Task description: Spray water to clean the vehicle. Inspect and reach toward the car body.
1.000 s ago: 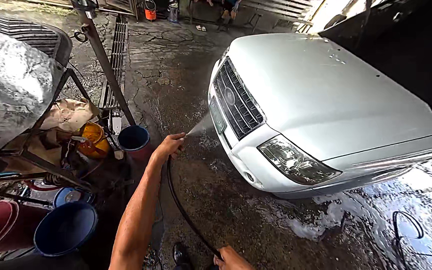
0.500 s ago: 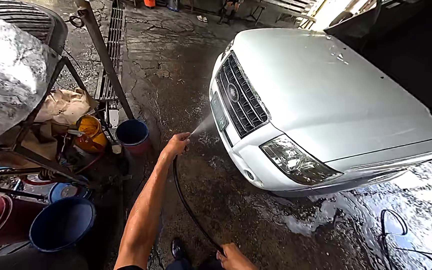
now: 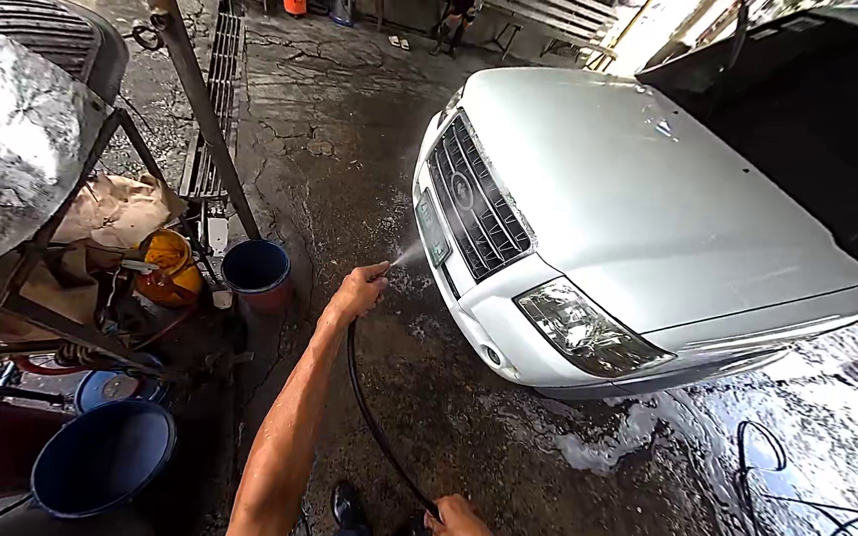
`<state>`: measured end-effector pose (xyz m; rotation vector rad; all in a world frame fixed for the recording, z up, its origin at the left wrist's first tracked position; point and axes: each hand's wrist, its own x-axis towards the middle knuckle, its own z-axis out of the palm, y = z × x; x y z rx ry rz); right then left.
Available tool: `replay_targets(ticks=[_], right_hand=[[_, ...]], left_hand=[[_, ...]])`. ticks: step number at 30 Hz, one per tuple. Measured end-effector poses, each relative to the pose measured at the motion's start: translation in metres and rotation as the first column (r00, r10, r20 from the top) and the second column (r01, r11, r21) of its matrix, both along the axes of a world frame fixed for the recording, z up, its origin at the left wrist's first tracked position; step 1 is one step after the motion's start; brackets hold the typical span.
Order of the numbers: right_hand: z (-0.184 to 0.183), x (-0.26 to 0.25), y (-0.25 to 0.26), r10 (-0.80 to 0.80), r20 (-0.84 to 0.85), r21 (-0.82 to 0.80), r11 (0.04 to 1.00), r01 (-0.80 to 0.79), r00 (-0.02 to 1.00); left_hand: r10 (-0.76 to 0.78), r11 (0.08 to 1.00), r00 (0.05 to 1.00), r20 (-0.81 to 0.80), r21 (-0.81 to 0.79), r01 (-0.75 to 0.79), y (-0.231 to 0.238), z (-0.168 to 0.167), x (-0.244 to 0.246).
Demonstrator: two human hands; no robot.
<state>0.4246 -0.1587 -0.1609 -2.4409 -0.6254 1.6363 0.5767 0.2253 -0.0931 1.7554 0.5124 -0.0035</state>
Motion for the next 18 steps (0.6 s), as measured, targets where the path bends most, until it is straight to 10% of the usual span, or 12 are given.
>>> replay_targets(ticks=[5, 18], right_hand=[[-0.011, 0.001, 0.006, -0.031, 0.008, -0.035, 0.999, 0.031, 1.0], [-0.029, -0.023, -0.027, 0.145, -0.062, -0.145, 0.978, -0.152, 0.988]], left_hand=[[0.006, 0.985, 1.0, -0.007, 0.174, -0.004, 0.009, -0.005, 0.001], [-0.205, 0.978, 0.956, -0.209, 0.004, 0.21, -0.029, -0.061, -0.064]])
